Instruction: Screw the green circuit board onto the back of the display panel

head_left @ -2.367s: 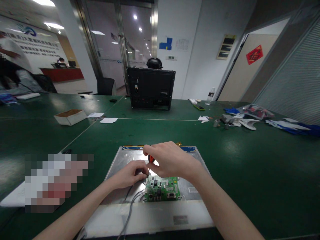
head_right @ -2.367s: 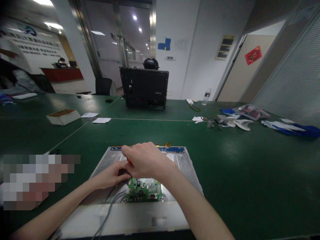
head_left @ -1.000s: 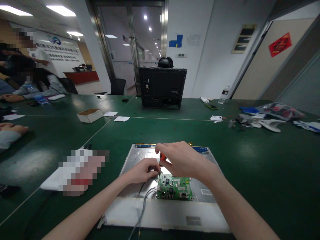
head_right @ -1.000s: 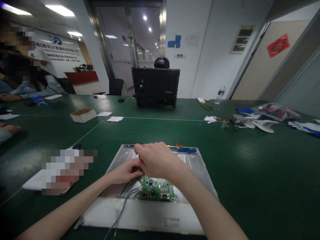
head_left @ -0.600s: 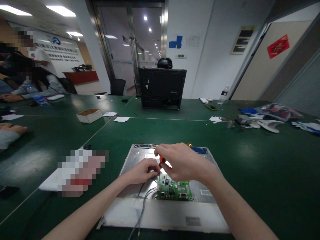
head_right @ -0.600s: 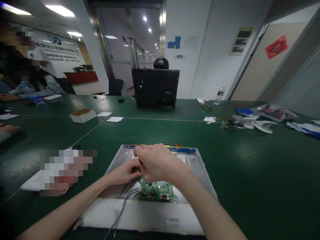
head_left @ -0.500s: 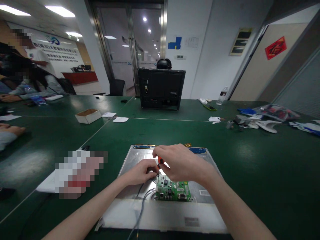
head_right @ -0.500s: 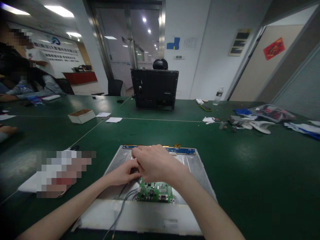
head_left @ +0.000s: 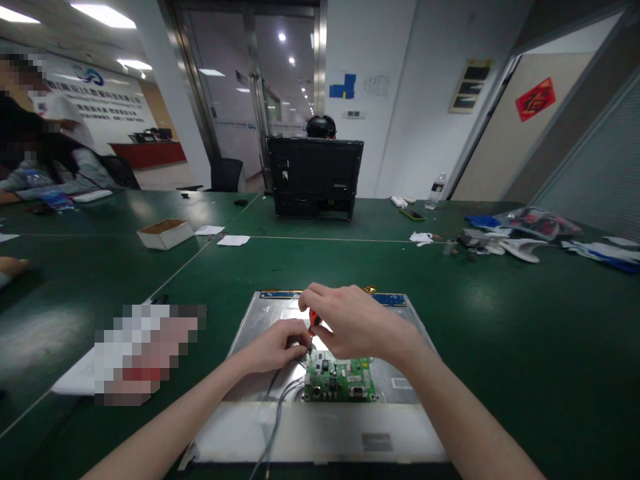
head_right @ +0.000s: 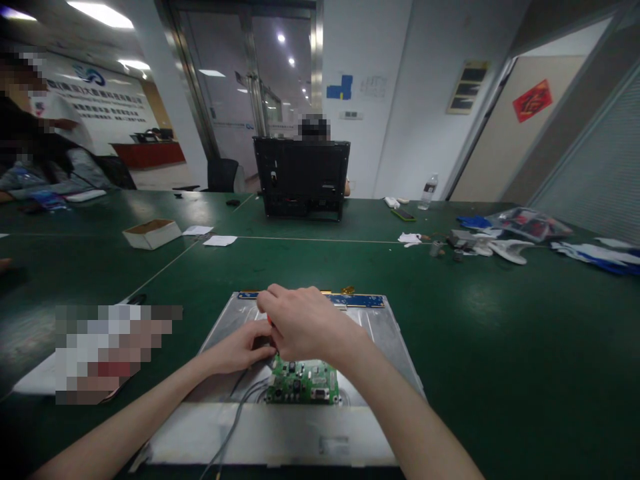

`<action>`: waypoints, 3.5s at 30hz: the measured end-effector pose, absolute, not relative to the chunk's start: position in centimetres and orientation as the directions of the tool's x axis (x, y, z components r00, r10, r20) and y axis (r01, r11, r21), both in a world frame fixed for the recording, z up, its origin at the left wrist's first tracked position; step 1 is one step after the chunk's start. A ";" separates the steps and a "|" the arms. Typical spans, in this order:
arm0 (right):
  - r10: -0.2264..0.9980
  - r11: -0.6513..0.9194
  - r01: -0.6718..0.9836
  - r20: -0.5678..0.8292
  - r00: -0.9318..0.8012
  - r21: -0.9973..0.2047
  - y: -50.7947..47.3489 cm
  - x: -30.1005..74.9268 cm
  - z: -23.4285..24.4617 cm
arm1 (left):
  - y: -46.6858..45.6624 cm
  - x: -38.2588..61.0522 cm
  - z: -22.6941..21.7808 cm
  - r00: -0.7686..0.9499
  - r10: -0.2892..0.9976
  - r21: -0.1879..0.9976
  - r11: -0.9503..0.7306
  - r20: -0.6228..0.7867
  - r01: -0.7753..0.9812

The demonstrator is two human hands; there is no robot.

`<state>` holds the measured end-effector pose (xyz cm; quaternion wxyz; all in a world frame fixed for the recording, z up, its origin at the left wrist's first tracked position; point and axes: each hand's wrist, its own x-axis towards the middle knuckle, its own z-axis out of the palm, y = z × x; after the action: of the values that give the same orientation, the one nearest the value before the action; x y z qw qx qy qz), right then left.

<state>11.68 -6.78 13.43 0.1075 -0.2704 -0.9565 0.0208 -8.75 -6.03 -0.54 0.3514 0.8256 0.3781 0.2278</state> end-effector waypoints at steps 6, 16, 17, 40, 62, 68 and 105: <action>0.554 0.832 0.539 0.172 -0.815 -0.130 -6.5 11.3 13.3 | -6.0 -8.8 -0.7 0.597 0.797 0.751 -0.448 0.091 0.484; 0.551 0.834 0.541 0.183 -0.814 -0.106 -6.7 11.4 13.4 | -6.1 -8.6 -0.5 0.599 0.793 0.746 -0.462 0.107 0.479; 0.540 0.841 0.530 0.178 -0.823 -0.105 -6.8 11.5 13.5 | -6.0 -8.6 -0.6 0.599 0.793 0.747 -0.462 0.108 0.477; 0.518 0.855 0.503 0.176 -0.837 -0.125 -6.9 11.6 13.5 | -6.1 -8.7 -0.5 0.601 0.789 0.749 -0.476 0.130 0.462; 0.551 0.834 0.533 0.182 -0.814 -0.142 -6.7 11.6 13.5 | -6.2 -8.5 0.3 0.621 0.778 0.739 -0.471 0.091 0.482; 0.563 0.826 0.549 0.187 -0.805 -0.126 -6.4 11.7 13.2 | -7.8 -14.4 4.2 0.345 0.907 0.383 -0.415 0.241 0.825; 0.568 0.822 0.549 0.147 -0.810 -0.151 -6.8 11.7 13.8 | -9.1 -28.2 -0.9 -0.134 0.986 -0.065 0.141 0.102 0.988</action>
<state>11.67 -6.84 13.85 0.0933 -0.2941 -0.9499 0.0508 -28.22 -9.11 -0.94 -0.0598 0.6554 0.7529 0.0090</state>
